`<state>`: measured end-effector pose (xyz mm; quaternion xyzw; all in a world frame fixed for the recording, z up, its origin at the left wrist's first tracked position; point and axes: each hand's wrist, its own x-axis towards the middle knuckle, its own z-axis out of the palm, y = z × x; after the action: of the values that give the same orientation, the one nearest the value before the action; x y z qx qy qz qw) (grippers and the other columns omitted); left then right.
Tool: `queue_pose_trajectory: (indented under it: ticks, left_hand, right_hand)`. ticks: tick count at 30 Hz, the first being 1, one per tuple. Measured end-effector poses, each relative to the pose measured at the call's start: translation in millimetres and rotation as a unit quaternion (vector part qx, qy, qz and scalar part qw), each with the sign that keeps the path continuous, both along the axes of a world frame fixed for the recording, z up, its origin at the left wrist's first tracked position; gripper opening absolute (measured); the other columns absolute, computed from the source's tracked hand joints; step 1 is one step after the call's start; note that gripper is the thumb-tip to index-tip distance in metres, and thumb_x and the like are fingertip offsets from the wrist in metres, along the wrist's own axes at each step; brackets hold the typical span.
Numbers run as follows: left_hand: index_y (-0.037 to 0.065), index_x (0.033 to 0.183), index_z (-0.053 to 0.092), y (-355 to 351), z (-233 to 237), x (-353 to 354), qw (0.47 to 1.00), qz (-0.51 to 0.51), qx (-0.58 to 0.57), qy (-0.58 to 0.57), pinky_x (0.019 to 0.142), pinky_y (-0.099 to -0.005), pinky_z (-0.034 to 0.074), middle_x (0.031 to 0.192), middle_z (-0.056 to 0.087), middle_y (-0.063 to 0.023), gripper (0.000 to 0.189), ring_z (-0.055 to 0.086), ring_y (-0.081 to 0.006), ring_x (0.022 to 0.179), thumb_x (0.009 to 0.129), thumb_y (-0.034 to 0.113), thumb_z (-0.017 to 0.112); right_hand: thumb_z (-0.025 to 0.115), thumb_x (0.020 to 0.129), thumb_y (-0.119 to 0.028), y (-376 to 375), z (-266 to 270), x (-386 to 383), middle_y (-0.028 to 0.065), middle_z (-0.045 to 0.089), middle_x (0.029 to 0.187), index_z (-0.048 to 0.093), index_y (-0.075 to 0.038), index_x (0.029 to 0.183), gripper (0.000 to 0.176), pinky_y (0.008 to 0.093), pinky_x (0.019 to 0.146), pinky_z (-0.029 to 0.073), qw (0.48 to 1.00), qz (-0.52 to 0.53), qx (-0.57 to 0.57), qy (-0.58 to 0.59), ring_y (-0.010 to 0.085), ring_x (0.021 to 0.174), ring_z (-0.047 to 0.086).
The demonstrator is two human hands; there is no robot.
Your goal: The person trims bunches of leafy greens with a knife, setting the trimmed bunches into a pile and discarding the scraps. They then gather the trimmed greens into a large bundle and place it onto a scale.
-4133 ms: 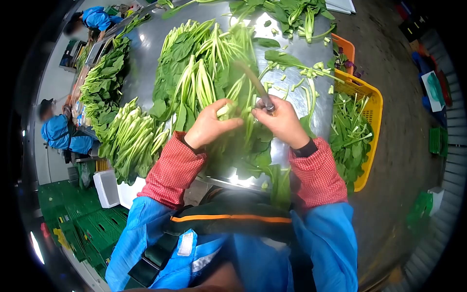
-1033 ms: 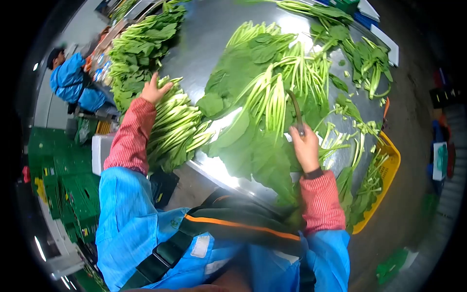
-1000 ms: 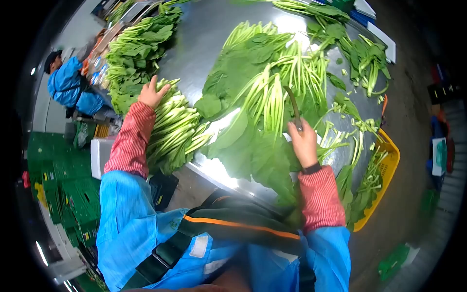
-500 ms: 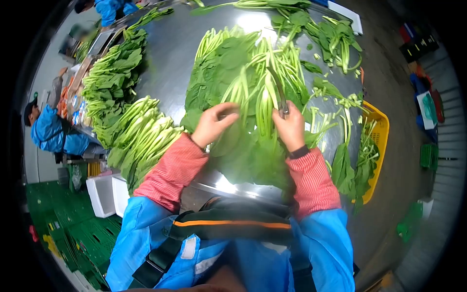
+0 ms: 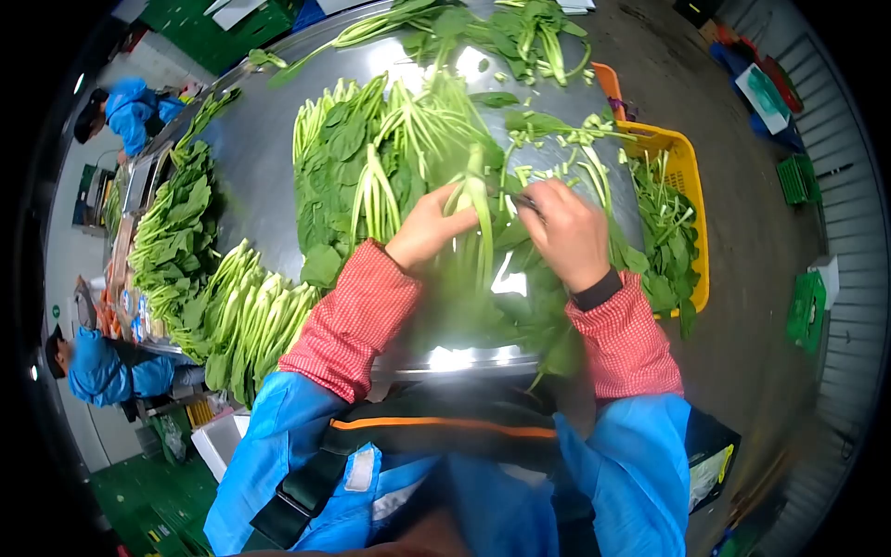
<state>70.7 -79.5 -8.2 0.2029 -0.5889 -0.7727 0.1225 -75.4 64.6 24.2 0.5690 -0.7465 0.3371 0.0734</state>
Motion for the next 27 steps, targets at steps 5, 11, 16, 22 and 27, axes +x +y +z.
queue_pose_trajectory:
  ticks: [5, 11, 16, 22, 27]
  left_hand:
    - [-0.001, 0.121, 0.056, 26, 13, -14, 0.998, -0.046, -0.007, -0.05, 0.082, -0.0252, 0.048, 0.104, 0.064, -0.0045, 0.04, 0.06, -0.0108, 0.091, 0.085, 0.013, 0.065]
    - [-0.002, 0.123, 0.055, 43, 4, -34, 0.996, -0.014, -0.062, -0.065, 0.081, -0.0256, 0.05, 0.105, 0.064, -0.0055, 0.043, 0.061, -0.0111, 0.091, 0.084, 0.012, 0.065]
    - [-0.002, 0.127, 0.052, 43, 18, -32, 0.986, -0.006, -0.162, -0.032, 0.083, -0.0262, 0.05, 0.106, 0.065, -0.0068, 0.048, 0.061, -0.012, 0.093, 0.083, 0.011, 0.066]
    - [-0.001, 0.125, 0.054, 55, -5, -49, 0.944, 0.038, -0.324, -0.052, 0.087, -0.0322, 0.049, 0.109, 0.065, -0.0194, 0.054, 0.064, -0.024, 0.098, 0.077, 0.014, 0.071]
    - [-0.001, 0.118, 0.059, 47, -1, -39, 0.902, 0.027, -0.426, -0.063, 0.081, -0.0289, 0.05, 0.102, 0.067, -0.0127, 0.041, 0.064, -0.0167, 0.092, 0.08, 0.012, 0.066]
  right_hand:
    - [0.066, 0.076, -0.009, 22, -27, -52, 0.0104, 0.058, 0.076, 0.054, -0.006, 0.082, 0.014, 0.0371, 0.058, 0.048, 0.996, 0.025, 0.058, 0.059, 0.0298, 0.068, 0.06]
    - [0.063, 0.083, -0.019, 46, -64, -69, 0.0109, 0.062, 0.077, 0.057, -0.008, 0.083, 0.012, 0.0395, 0.057, 0.048, 0.995, -0.062, 0.078, -0.015, 0.0312, 0.067, 0.061]
    - [0.062, 0.087, -0.024, 61, -101, -93, 0.016, 0.063, 0.072, 0.063, -0.005, 0.085, 0.02, 0.0392, 0.056, 0.047, 0.975, -0.161, 0.08, -0.133, 0.0332, 0.064, 0.061]
    - [0.07, 0.08, -0.029, 38, -32, -43, 0.014, 0.061, 0.065, 0.065, 0.0, 0.085, 0.03, 0.0334, 0.055, 0.047, 0.936, 0.005, -0.004, -0.353, 0.024, 0.054, 0.058]
    - [0.072, 0.076, -0.031, 44, -16, -60, 0.0139, 0.063, 0.067, 0.065, 0.0, 0.081, 0.032, 0.0342, 0.055, 0.048, 0.962, -0.016, 0.079, -0.262, 0.0258, 0.057, 0.061]
